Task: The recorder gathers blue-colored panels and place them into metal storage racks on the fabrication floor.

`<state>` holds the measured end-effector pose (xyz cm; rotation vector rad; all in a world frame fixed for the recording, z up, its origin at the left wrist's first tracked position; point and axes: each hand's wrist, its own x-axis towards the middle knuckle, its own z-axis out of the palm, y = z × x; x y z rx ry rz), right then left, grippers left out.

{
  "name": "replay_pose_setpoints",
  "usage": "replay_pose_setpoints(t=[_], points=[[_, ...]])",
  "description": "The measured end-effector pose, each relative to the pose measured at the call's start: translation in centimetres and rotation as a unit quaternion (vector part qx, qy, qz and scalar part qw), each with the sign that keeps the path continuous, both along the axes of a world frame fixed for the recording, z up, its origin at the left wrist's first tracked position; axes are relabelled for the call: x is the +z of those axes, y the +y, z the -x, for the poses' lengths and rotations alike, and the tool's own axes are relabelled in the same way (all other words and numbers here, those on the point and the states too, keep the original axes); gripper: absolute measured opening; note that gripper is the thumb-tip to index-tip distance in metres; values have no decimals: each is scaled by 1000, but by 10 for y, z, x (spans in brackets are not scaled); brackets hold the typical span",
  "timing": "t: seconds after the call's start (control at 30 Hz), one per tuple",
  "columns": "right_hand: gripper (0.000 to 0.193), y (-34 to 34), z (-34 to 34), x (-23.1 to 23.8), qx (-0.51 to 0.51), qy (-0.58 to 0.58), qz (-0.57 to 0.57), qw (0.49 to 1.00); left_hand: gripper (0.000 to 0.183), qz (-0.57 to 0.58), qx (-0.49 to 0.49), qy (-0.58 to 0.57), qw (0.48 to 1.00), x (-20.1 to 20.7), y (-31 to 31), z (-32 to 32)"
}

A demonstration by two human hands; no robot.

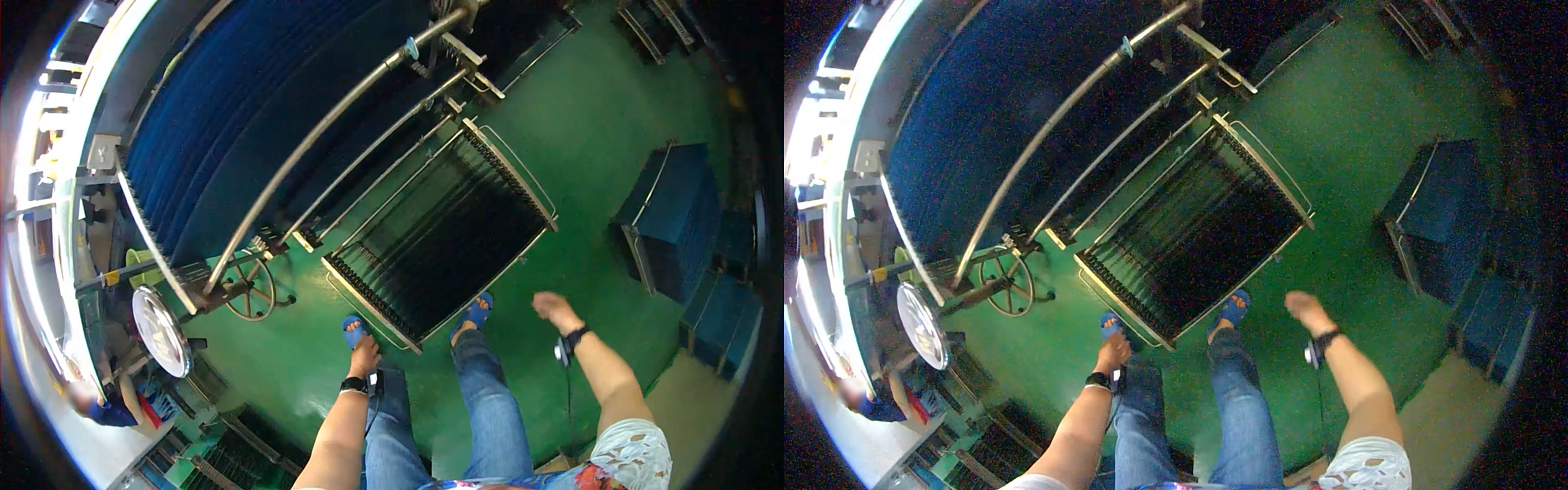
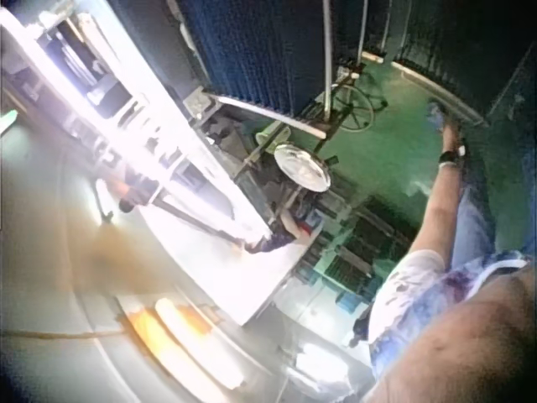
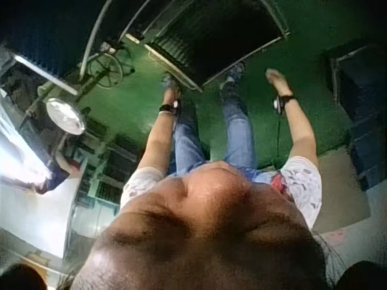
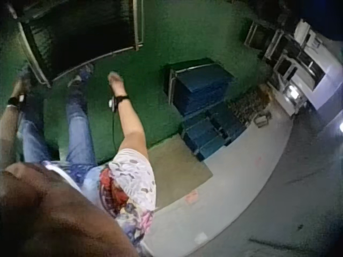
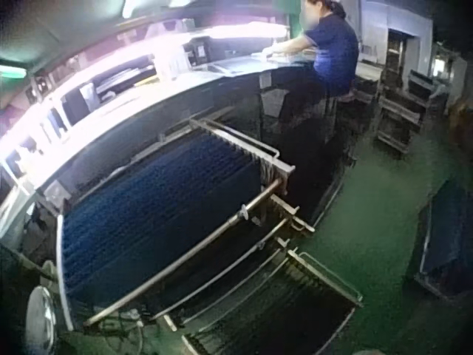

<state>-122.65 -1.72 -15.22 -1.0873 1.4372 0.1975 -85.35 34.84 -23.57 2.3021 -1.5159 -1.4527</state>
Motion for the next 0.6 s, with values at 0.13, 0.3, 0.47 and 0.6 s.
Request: replay_pose_setpoints(t=[0.13, 0.3, 0.47, 0.6], points=[[23, 90, 36, 75, -88, 14, -104, 991, 37, -69, 432, 439, 785, 29, 49, -19], [17, 236, 129, 203, -346, 109, -26, 932, 31, -40, 172, 319, 931, 90, 41, -71], [13, 455, 141, 263, -576, 132, 27, 807, 29, -116, 302, 310, 894, 140, 24, -183], [15, 633, 83, 263, -766, 30, -1, 642, 24, -49, 215, 292, 931, 189, -22, -224]])
